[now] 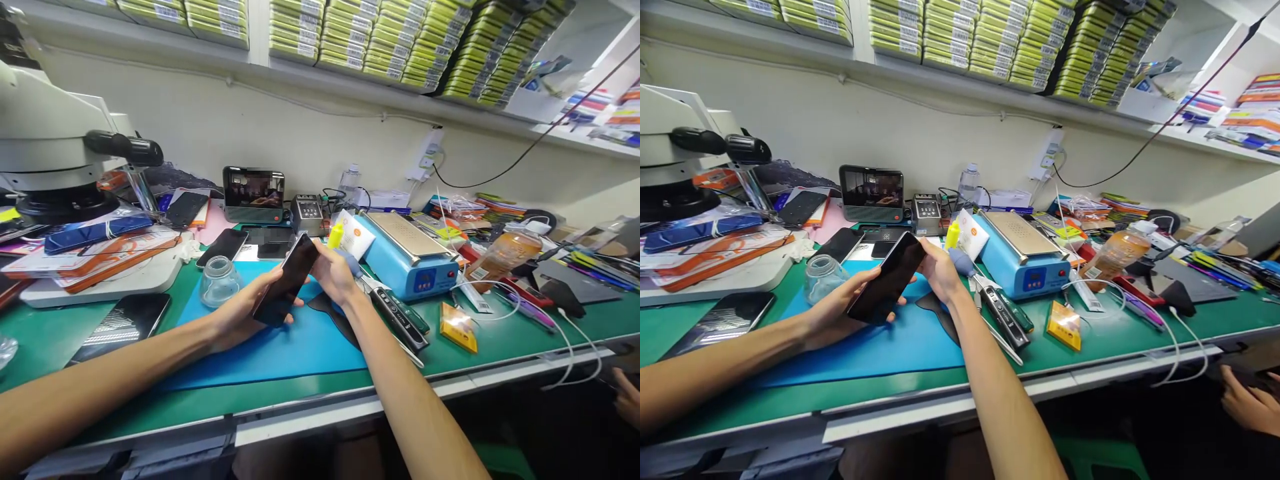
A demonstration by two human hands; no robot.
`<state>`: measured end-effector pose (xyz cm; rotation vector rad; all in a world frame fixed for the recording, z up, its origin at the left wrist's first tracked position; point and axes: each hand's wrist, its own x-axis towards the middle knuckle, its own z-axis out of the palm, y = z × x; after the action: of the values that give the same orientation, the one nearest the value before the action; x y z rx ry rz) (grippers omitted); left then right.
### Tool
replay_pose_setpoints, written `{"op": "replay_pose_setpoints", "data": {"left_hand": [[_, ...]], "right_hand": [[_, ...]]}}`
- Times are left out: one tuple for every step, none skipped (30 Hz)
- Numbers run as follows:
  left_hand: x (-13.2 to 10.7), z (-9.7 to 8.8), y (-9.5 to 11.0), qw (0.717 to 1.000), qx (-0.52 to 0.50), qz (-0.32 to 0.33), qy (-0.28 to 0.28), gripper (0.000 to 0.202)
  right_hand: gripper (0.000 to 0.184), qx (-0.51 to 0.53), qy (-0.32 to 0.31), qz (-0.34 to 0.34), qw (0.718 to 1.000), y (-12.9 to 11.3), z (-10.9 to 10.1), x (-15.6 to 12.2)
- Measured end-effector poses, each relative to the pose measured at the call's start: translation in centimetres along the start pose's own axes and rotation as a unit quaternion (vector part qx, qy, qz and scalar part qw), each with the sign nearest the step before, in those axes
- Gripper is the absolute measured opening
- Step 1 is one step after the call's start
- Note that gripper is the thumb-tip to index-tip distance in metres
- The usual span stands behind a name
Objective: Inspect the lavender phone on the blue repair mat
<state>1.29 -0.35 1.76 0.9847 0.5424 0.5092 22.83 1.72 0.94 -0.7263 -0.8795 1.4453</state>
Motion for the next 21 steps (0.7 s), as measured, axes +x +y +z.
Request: {"op": "replay_pose_setpoints", "data": {"left_hand": [[0.0,0.0,0.0,1.000,-0.002,0.000,-0.003,0.063],[0.0,-0.1,0.0,1.000,-0.004,0.001,-0.007,0.063],[0.1,-0.1,0.1,1.000,-0.008,0.004,-0.010,0.061],[0.1,-0.1,0.1,1.000,-0.015,0.009,-0.013,0.058],[0.1,-0.1,0.1,0.999,-0.026,0.017,-0.015,0.054],[0.1,0.0,0.1,0.999,-0.039,0.024,-0.015,0.052],[0.1,0.0,0.2,0.998,-0.052,0.029,-0.017,0.051],[0.1,0.0,0.2,0.997,-0.065,0.030,-0.022,0.051],[0.2,0.0,0.3,0.996,-0.077,0.028,-0.029,0.052],[0.2,0.1,0.3,0.995,-0.087,0.024,-0.038,0.052],[0.2,0.0,0.4,0.994,-0.096,0.019,-0.050,0.053],[0.1,0.0,0.5,0.993,-0.101,0.015,-0.063,0.053],[0.1,0.0,0.6,0.991,-0.106,0.014,-0.075,0.054],[0.1,0.0,0.8,0.990,-0.110,0.014,-0.084,0.054],[0.0,0.0,0.9,0.989,-0.113,0.016,-0.090,0.054],[-0.1,-0.1,1.0,0.989,-0.115,0.018,-0.094,0.054],[-0.2,-0.1,1.1,0.988,-0.119,0.020,-0.095,0.053],[-0.2,-0.1,1.2,0.988,-0.123,0.021,-0.096,0.053],[-0.3,-0.2,1.3,0.987,-0.129,0.022,-0.098,0.053],[-0.3,-0.2,1.4,0.985,-0.134,0.023,-0.101,0.053],[-0.4,-0.3,1.4,0.984,-0.141,0.022,-0.106,0.053]], "right_hand": [[0.033,-0.004,-0.003,-0.002,1.000,0.0,0.0,0.0],[0.034,-0.008,-0.006,-0.004,1.000,0.0,0.1,-0.1],[0.034,-0.013,-0.007,-0.005,1.000,-0.1,0.2,-0.1],[0.033,-0.017,-0.006,-0.005,1.000,-0.1,0.2,-0.2],[0.033,-0.020,-0.005,-0.004,1.000,-0.1,0.3,-0.2],[0.033,-0.021,-0.004,-0.004,1.000,-0.2,0.3,-0.3],[0.032,-0.021,-0.005,-0.004,1.000,-0.2,0.3,-0.3],[0.032,-0.021,-0.010,-0.002,1.000,-0.3,0.4,-0.3],[0.032,-0.018,-0.018,0.000,1.000,-0.4,0.3,-0.3],[0.033,-0.015,-0.030,0.002,0.999,-0.5,0.3,-0.3],[0.035,-0.010,-0.045,0.004,0.999,-0.6,0.3,-0.3],[0.038,-0.006,-0.063,0.005,0.998,-0.7,0.3,-0.3],[0.041,-0.003,-0.080,0.004,0.997,-0.7,0.3,-0.3],[0.045,-0.003,-0.095,0.002,0.995,-0.8,0.3,-0.3],[0.048,-0.005,-0.106,0.001,0.994,-0.9,0.3,-0.4],[0.049,-0.007,-0.111,0.003,0.994,-1.0,0.3,-0.4],[0.048,-0.009,-0.109,0.005,0.994,-1.0,0.4,-0.5],[0.046,-0.012,-0.102,0.006,0.995,-1.0,0.5,-0.6],[0.043,-0.015,-0.093,0.008,0.996,-1.0,0.5,-0.6],[0.041,-0.019,-0.084,0.010,0.996,-1.0,0.6,-0.7],[0.039,-0.023,-0.075,0.010,0.997,-1.0,0.6,-0.7]]}}
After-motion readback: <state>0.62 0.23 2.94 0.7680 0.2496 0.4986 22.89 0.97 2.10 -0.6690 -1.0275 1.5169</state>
